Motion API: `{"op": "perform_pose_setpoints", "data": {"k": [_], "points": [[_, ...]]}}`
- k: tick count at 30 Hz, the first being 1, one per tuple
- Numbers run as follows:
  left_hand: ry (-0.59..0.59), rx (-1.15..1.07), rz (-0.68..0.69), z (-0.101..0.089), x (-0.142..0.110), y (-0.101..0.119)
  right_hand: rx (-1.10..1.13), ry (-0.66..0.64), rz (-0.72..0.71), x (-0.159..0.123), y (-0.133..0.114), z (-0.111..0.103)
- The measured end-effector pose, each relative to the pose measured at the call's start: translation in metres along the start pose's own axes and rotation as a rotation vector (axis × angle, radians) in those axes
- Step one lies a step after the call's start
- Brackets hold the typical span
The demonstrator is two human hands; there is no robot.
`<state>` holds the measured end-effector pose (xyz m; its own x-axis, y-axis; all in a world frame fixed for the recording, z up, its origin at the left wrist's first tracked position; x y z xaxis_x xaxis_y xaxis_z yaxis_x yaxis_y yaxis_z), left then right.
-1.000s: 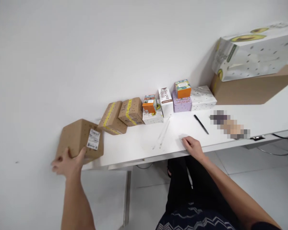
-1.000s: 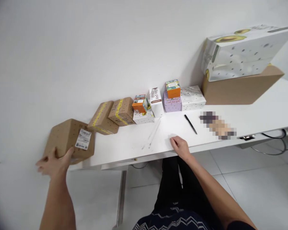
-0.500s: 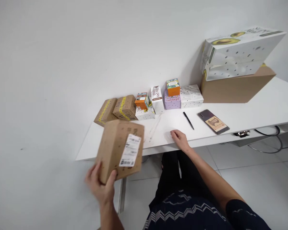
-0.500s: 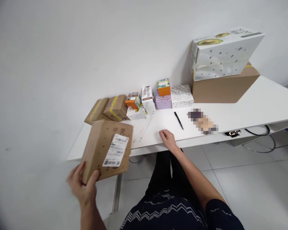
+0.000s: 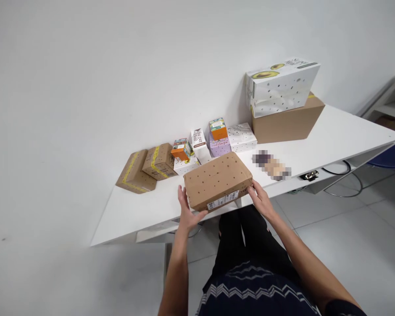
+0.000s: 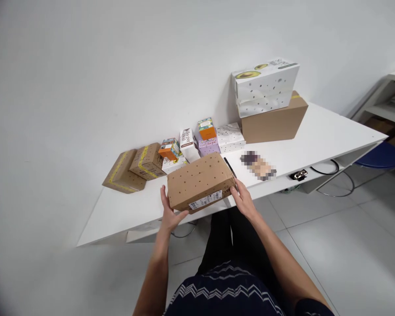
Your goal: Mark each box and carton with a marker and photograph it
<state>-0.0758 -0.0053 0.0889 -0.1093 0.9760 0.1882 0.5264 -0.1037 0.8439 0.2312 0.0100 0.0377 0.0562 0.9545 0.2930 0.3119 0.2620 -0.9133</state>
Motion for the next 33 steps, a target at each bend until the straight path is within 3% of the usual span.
{"op": "perform_pose_setpoints", "data": {"k": [3, 5, 10, 13, 20, 23, 25, 29, 33], "points": [[-0.063, -0.03, -0.168, 0.018, -0.024, -0.035, -0.021, -0.022, -0.005, -0.003, -0.006, 0.003], [-0.083, -0.034, -0.244, 0.021, -0.032, -0.038, -0.024, 0.006, 0.006, -0.002, -0.014, -0.001], [-0.009, -0.033, -0.15, -0.007, -0.017, 0.013, -0.018, 0.128, -0.019, 0.015, -0.047, -0.019], [-0.035, -0.011, -0.153, -0.015, -0.005, 0.022, -0.014, 0.108, -0.028, 0.025, -0.054, -0.018], [-0.121, -0.05, -0.221, 0.011, -0.015, -0.033, -0.007, -0.037, 0.036, 0.013, -0.02, 0.003], [-0.132, -0.096, -0.287, 0.017, -0.02, -0.041, -0.077, -0.14, 0.02, 0.005, -0.013, 0.01], [-0.054, -0.084, -0.289, 0.007, -0.02, -0.031, -0.123, -0.134, -0.049, 0.005, -0.025, 0.006], [0.1, 0.04, -0.152, -0.023, -0.016, 0.017, -0.119, -0.018, -0.179, 0.013, -0.071, -0.016], [0.109, 0.103, -0.089, -0.033, -0.011, 0.042, -0.113, 0.02, -0.218, 0.023, -0.092, -0.023]]}}
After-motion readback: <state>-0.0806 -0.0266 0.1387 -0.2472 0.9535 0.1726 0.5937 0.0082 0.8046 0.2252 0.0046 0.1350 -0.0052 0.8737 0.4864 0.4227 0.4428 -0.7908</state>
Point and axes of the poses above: each hand's wrist, its own x-axis towards the middle knuckle, its own z-axis out of the palm, y = z × x, the point moved 7 cm from there along x, towards the middle knuckle, and after that the axes turned 7 degrees about -z, right-handed, at the moved point
